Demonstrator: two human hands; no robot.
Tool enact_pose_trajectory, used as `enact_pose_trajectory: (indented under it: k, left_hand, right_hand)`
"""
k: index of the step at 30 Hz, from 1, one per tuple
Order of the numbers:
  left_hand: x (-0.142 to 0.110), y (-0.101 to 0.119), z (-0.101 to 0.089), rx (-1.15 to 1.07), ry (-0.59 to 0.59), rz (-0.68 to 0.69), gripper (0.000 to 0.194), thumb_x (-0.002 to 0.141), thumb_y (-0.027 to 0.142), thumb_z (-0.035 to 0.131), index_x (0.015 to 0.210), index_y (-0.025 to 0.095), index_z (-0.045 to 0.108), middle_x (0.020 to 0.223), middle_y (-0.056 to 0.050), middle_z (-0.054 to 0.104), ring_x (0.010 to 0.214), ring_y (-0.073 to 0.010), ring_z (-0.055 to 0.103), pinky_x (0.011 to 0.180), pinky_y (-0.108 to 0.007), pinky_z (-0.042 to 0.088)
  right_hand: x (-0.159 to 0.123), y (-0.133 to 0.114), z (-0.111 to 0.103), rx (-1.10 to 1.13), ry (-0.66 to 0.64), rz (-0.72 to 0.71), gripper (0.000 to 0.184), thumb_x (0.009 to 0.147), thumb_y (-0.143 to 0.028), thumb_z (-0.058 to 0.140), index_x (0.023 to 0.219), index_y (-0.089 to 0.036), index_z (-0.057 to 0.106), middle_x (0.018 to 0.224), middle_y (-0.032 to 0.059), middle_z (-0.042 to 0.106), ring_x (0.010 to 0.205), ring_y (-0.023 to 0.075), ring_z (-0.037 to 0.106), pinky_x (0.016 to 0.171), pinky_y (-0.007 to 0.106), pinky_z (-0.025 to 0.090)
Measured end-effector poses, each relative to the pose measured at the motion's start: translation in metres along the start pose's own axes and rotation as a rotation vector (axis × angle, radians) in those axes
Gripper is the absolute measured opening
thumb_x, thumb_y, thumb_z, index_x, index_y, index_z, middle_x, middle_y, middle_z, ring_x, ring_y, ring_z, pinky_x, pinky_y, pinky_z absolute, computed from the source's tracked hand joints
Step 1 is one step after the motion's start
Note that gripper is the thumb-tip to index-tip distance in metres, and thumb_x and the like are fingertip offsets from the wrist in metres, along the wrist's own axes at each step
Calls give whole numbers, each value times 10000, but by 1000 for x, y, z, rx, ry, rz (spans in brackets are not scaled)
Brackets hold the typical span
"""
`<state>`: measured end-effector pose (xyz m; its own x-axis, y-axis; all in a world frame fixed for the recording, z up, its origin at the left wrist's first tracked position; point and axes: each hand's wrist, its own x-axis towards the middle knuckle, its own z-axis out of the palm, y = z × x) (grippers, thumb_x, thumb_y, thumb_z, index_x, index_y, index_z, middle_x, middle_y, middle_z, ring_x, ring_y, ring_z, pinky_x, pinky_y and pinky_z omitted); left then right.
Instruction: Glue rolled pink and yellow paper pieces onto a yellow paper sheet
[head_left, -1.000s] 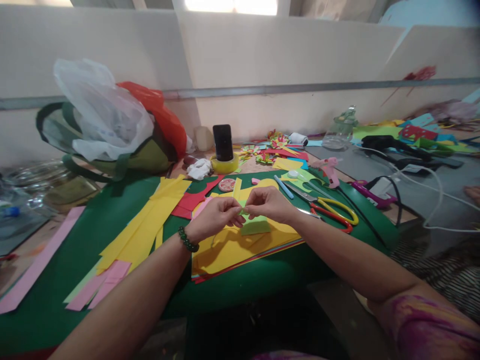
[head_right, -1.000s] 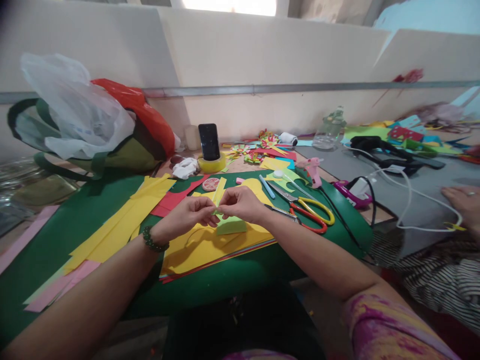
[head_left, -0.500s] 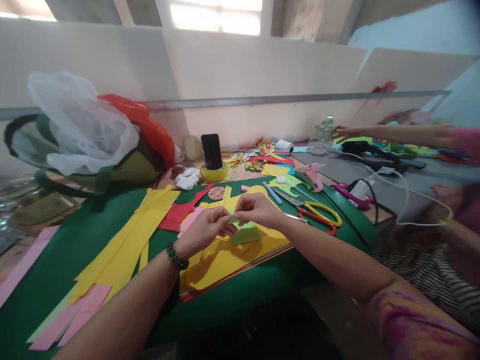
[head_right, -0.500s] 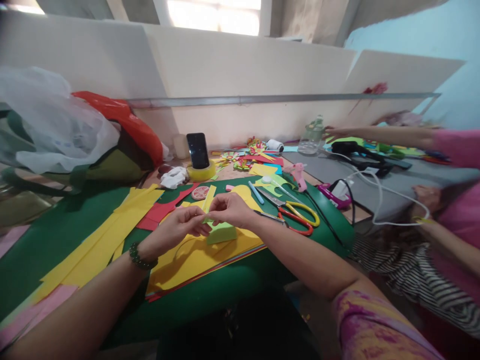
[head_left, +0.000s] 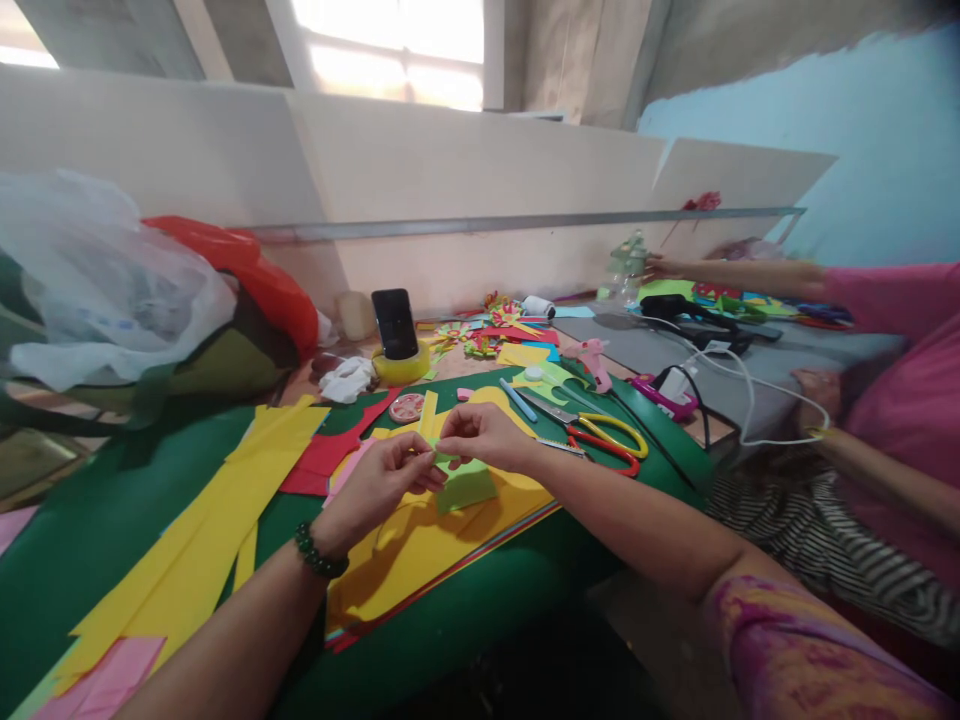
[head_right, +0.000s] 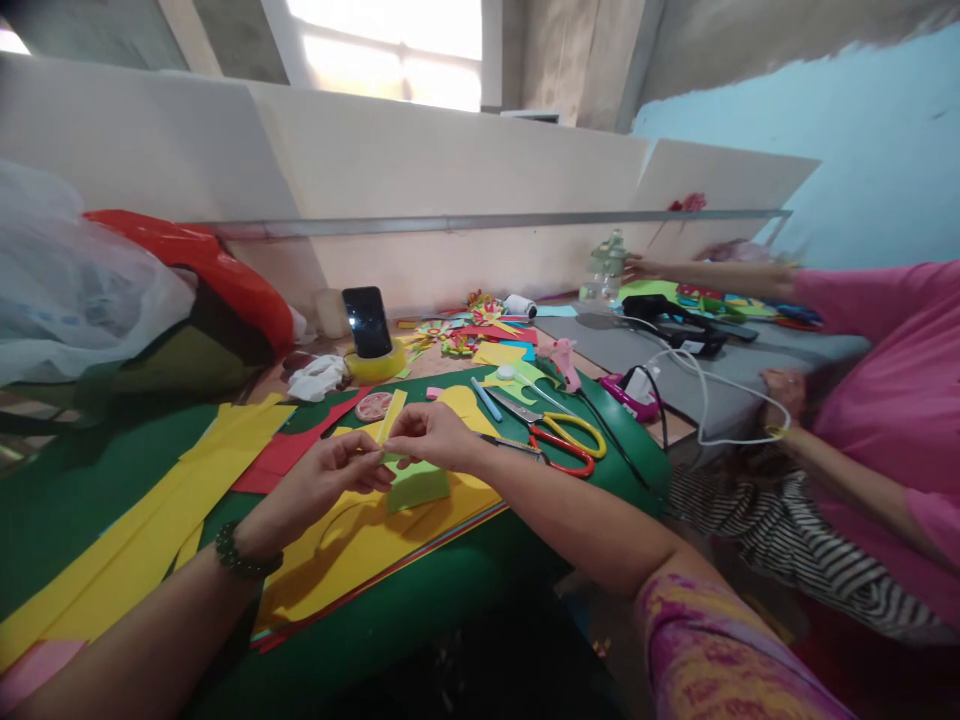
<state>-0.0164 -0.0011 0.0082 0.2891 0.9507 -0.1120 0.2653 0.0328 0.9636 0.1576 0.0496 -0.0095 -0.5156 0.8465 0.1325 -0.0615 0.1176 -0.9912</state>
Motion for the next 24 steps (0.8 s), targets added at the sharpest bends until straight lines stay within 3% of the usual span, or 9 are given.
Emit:
enact_pose_trajectory:
  k: [6, 18, 24]
  left_hand:
    - [-1, 1, 1, -87, -32, -66, 492, 637, 617, 743, 761, 168, 586, 730, -63, 745, 711, -182, 707, 643, -251, 502]
    - [-2, 0, -2, -177, -79, -108, 492, 617, 575, 783, 762, 167, 550, 729, -62, 747, 663, -164, 696, 633, -249, 496]
    - [0, -3, -1, -169, -82, -89, 529, 609, 618, 768, 779, 169, 548, 732, -59, 745, 680, -167, 698, 643, -255, 496]
  right_hand:
    - [-1, 1, -2, 15, -2, 18, 328, 558, -330, 815, 719, -162, 584, 502, -72, 589, 454, 72, 565, 521, 223, 532]
    - [-4, -6, 0, 38, -13, 21, 291, 547, -293, 811, 657, -142, 588, 560, -52, 613, 513, 76, 594, 537, 224, 540]
    - [-6, -7, -2, -35, -6, 14, 272, 625, -335, 776, 666, -136, 595, 545, -47, 604, 468, 68, 592, 466, 179, 468]
